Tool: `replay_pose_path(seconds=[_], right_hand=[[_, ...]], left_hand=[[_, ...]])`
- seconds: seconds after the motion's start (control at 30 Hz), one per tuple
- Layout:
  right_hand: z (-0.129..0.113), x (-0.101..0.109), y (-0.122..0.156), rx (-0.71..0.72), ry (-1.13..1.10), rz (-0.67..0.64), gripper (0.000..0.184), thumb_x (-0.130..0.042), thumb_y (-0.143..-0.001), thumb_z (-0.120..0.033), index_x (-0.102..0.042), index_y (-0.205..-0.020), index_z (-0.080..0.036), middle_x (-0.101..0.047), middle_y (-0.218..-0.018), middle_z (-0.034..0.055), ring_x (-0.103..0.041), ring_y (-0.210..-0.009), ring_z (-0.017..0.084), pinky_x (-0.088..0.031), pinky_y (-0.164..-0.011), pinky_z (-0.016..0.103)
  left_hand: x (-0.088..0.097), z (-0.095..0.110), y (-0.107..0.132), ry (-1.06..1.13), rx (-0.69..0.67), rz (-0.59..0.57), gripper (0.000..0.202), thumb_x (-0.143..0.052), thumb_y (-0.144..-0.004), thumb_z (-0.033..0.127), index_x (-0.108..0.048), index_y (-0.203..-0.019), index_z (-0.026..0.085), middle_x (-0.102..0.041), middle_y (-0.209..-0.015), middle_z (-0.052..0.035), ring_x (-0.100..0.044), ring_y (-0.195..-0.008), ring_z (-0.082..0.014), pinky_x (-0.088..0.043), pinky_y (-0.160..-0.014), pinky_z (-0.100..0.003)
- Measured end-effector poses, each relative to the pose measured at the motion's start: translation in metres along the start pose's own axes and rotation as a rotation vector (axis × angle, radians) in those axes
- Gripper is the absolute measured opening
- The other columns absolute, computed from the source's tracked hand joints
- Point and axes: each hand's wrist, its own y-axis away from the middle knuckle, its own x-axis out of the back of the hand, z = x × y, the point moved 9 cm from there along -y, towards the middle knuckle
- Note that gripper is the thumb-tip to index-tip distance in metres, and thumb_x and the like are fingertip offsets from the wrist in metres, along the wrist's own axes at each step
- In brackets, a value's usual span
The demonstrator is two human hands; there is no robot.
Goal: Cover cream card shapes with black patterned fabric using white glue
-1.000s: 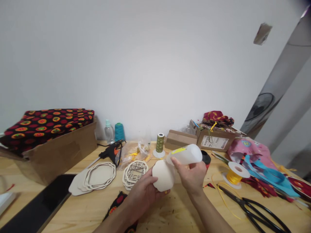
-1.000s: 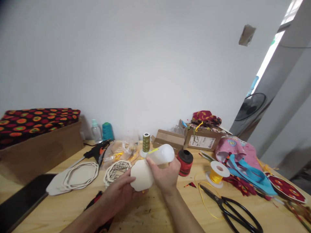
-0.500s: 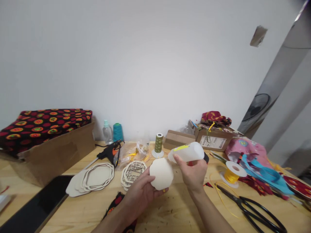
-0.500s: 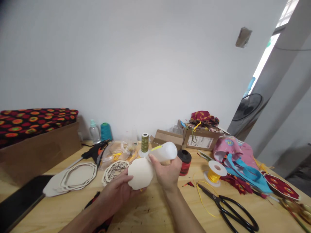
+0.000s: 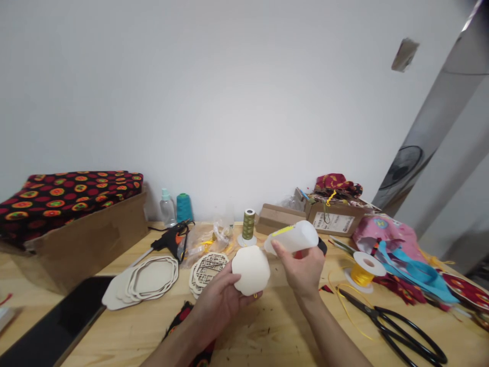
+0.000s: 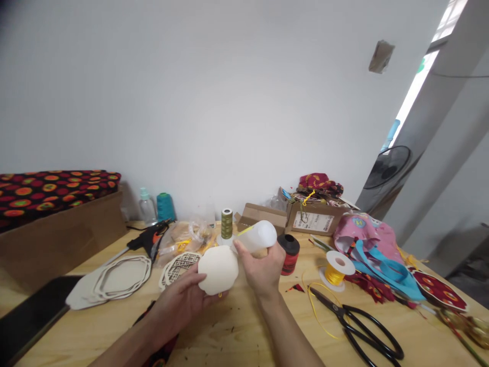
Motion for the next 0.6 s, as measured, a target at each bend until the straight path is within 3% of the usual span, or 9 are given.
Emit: replay_pose_path(seconds=[0.6], right_hand=[[0.0077,0.0017,-0.0014,-0.051,-0.041,0.0,0.031,-0.069,-0.059,-0.039,-0.06,-0.071,-0.011,-0.066,-0.067,0.0094,-0.062,-0.061,0.023,-0.05,-0.059,0.036]], left_hand=[[0.0041,0.0066,0.0011,-0.041,-0.01,0.059,0.059,-0.041,-0.079,0.007,-0.022,-0.132,0.026,-0.064,-0.106,-0.0087,-0.059,-0.093,-0.0256,-0.045,-0.079,-0.043]])
